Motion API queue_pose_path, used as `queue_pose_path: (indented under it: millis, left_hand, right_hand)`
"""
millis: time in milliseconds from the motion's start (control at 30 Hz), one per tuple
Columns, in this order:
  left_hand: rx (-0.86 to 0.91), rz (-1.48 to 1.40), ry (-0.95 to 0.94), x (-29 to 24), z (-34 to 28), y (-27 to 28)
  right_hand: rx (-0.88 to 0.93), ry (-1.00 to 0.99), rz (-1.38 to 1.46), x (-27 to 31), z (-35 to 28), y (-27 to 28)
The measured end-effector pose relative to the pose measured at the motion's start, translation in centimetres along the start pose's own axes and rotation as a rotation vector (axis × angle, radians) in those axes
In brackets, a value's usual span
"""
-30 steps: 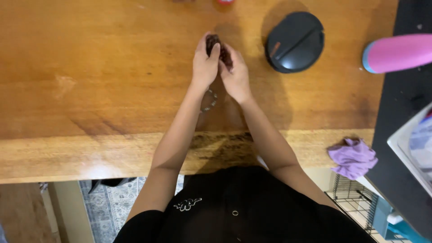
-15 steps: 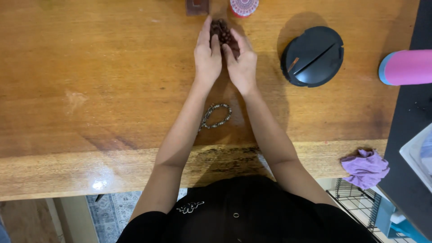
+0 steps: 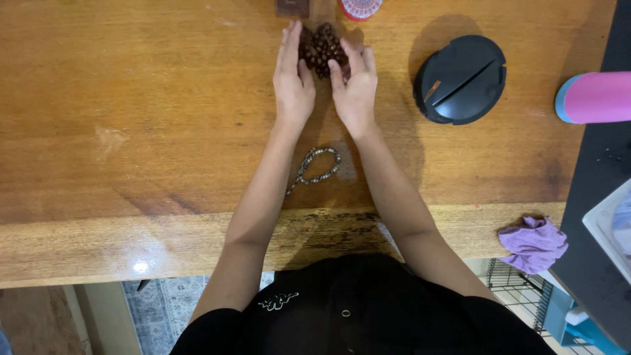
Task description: Arranging religious icons like a crucifix and statue, then handling prayer beads on a wooden desk.
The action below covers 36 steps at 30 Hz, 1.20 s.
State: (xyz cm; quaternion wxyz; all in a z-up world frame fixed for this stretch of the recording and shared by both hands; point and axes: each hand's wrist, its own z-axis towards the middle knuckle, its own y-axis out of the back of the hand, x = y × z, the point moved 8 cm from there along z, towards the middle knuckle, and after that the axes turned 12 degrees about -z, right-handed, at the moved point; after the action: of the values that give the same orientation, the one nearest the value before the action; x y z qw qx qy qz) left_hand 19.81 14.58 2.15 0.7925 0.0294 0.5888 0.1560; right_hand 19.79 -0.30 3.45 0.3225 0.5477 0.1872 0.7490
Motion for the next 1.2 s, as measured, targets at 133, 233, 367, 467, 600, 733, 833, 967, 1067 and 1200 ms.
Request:
queue_pose_path:
  millis: [133, 233, 367, 467, 600, 733, 833, 967, 1067, 1200]
  left_hand:
    - [-0.071, 0.06, -0.039, -1.4, 0.0, 1.3]
    - [-0.1, 0.303, -0.149, -2.3, 0.7, 1.9]
    - [-0.056, 0.34, -0.179, -3.8, 1.3, 2.3]
    - [-0.041, 0.315, -0.191, -3.9, 1.6, 2.3]
    - [-0.076, 0.236, -0.209, -3.6, 1.2, 2.8]
    - [-0.074, 0.127, -0.165, -3.1, 1.1, 3.2]
    - [-0.107, 0.088, -0.144, -3.1, 1.1, 3.6]
    - [-0.089, 0.076, -0.165, -3.5, 1.4, 4.1]
    - [-0.071, 0.065, -0.159, -3.1, 1.5, 3.9]
    - [-0.105, 0.14, -0.186, -2.1, 1.5, 3.7]
  right_hand:
    - [0.018, -0.045, 0.022, -0.7, 0.1, -0.3]
    - [-0.005, -0.012, 0.064, -0.2, -0.5, 0.1]
    - [-0.078, 0.133, 0.02, 3.1, -0.4, 1.2]
    - [-0.027, 0.199, 0.02, 4.6, 0.2, 1.0]
    - [-0.033, 0.239, -0.124, 5.5, 1.1, 0.5]
    - [-0.01, 0.306, -0.322, 6.9, 2.0, 0.4]
    - [0.011, 0.331, -0.38, 7.3, 2.5, 0.0]
    - [0.054, 0.345, -0.459, 7.0, 3.0, -0.8]
    - [0.048, 0.351, -0.373, 7.1, 3.1, -0.6]
    - [-0.019, 0.369, -0.308, 7.6, 2.8, 0.2]
